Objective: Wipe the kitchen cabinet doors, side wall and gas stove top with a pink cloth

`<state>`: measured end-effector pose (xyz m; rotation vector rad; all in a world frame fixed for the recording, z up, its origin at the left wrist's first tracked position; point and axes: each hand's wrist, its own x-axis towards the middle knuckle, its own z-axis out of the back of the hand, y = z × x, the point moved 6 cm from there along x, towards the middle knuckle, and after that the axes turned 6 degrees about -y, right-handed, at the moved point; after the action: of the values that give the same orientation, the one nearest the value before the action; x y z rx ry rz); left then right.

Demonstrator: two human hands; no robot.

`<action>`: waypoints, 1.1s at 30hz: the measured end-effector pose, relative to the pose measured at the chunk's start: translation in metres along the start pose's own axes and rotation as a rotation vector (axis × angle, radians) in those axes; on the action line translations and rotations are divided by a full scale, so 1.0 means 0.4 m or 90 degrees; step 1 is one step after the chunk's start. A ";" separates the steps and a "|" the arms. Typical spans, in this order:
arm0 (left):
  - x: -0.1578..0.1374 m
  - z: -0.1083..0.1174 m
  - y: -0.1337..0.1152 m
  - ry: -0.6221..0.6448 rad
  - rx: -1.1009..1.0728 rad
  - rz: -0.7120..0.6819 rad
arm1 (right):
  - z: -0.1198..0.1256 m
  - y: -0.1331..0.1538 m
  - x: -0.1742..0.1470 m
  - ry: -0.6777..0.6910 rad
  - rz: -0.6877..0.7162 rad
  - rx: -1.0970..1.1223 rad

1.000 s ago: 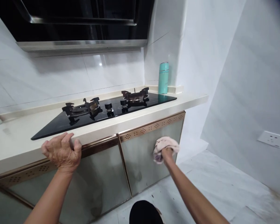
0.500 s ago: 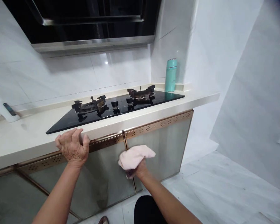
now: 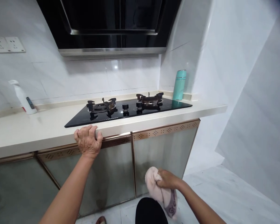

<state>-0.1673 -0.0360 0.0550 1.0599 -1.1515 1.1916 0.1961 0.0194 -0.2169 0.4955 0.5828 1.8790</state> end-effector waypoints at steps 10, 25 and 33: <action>-0.062 0.064 -0.055 -0.001 0.003 0.008 | 0.314 0.240 -0.056 -0.463 -0.051 0.256; -0.553 0.024 -0.002 0.047 -0.024 0.271 | 0.095 0.481 0.108 -0.841 0.367 -0.136; -0.604 -0.004 -0.026 0.039 -0.059 0.389 | -0.071 0.775 0.157 -0.680 0.576 -0.194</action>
<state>-0.1607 -0.0648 -0.1851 0.6038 -1.5226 1.6070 -0.0692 -0.0270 -0.0484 1.5724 -0.7480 2.0593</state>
